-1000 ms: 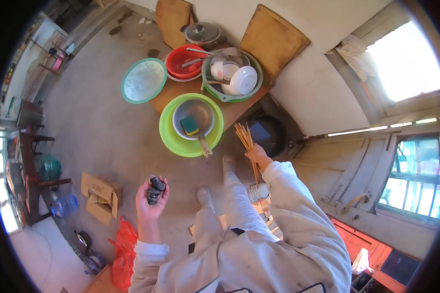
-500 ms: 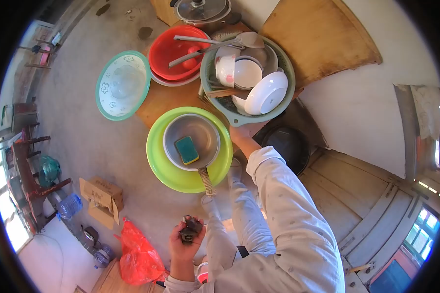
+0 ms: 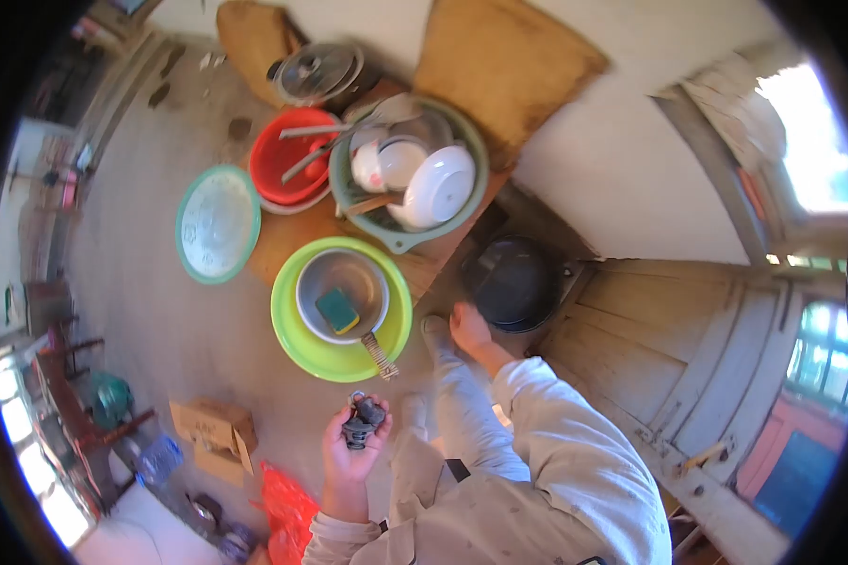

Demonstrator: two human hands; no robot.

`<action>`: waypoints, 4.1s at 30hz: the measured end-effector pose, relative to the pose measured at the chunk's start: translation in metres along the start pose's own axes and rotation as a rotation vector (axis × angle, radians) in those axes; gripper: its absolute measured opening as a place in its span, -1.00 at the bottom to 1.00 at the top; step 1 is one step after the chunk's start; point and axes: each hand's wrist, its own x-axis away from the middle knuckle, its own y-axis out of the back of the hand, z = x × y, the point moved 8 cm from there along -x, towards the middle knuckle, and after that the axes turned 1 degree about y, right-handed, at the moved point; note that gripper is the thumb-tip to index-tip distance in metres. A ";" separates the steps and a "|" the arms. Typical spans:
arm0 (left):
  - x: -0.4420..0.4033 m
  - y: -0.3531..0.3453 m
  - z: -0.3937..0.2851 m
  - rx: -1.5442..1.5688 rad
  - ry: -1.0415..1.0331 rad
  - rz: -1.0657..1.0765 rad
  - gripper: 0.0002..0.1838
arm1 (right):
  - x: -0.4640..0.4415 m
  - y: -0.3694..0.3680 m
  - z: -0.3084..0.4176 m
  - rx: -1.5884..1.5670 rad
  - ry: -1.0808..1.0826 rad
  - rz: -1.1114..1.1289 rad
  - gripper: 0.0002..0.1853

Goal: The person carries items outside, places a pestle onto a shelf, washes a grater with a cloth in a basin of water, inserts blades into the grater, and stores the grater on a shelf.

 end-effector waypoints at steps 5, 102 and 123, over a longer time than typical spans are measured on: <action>0.047 -0.029 0.028 -0.211 0.087 0.159 -0.78 | 0.148 0.018 -0.046 -0.121 -0.101 0.164 -0.71; -0.116 -0.429 1.602 -0.453 0.923 0.300 -0.71 | 0.395 1.218 -1.054 -1.367 -0.131 -0.693 -0.72; -0.209 -0.608 1.604 0.050 0.521 0.538 -0.64 | 0.227 1.325 -1.170 -1.490 -0.243 -0.800 -0.71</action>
